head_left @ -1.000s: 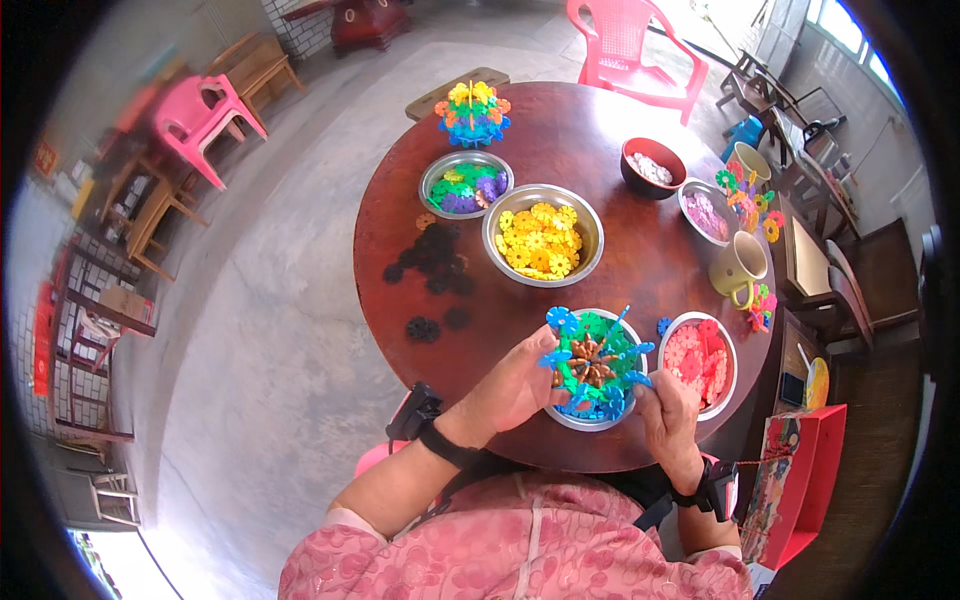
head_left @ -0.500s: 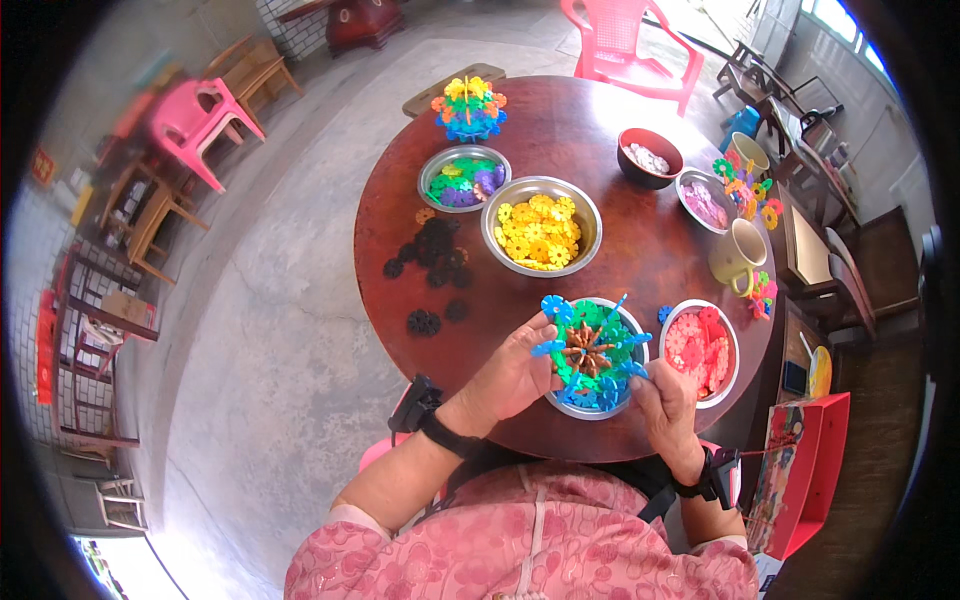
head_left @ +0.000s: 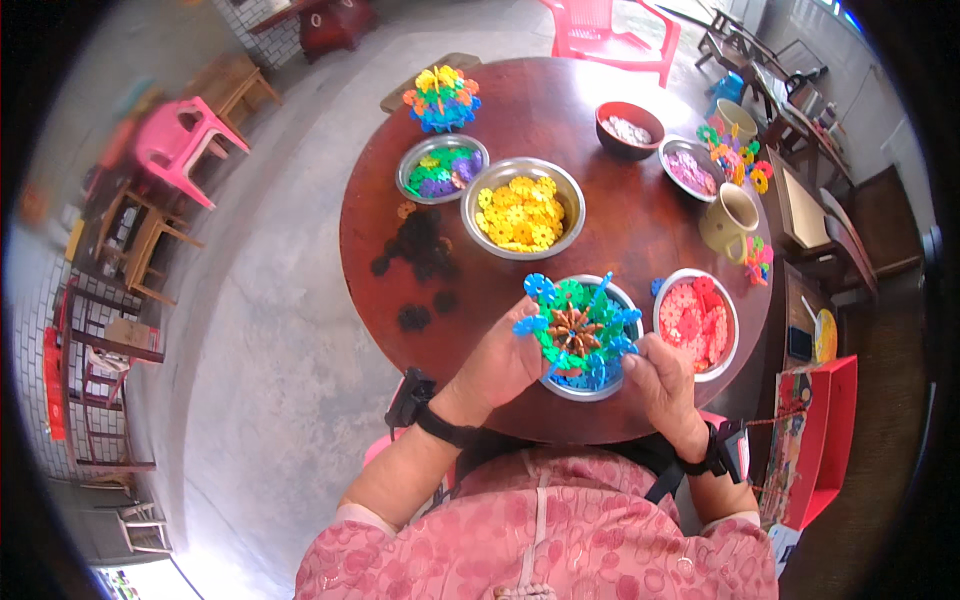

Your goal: Assembling a structure from snowflake-shaped colorful plastic blocks.

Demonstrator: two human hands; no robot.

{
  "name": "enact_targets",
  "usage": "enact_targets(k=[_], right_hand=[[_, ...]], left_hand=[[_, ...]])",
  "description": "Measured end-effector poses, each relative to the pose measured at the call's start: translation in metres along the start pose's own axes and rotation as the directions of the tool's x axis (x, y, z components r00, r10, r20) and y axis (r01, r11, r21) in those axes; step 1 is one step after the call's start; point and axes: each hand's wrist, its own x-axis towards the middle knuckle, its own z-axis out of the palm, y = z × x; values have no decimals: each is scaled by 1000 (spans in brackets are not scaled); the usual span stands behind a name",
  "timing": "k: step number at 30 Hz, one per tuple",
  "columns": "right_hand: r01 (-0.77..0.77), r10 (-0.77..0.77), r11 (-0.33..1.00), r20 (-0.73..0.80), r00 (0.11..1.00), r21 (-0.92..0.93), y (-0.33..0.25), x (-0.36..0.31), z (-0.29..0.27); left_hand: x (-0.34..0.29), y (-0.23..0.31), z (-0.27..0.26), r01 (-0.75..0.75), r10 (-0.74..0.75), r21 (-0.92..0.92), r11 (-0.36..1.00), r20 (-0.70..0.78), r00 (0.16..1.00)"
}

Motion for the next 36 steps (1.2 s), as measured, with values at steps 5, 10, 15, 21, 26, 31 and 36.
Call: enact_targets(k=[5,10,15,21,26,31,36], right_hand=[[-25,25,997,8,1000,74,5,3,3],[10,-9,998,-18,1000,58,8,4,3],[41,-41,998,-14,999,38,10,1,2],[40,-40,998,-10,999,37,11,1,1],[60,-59,997,-24,998,46,9,2,1],[88,-88,993,-9,996,81,7,3,1],[141,-157,981,118,981,132,7,2,-2]], left_hand=[[1,7,3,-7,4,-44,999,-55,998],[0,8,0,13,-17,-57,998,-80,997],[0,-1,-10,27,-25,11,1000,-172,985],[-1,-1,-11,23,-18,43,999,-128,992],[0,0,-11,23,-12,51,998,-194,981],[-4,5,-10,20,-7,69,997,-181,983],[-11,12,-24,-31,68,175,984,-209,976]])
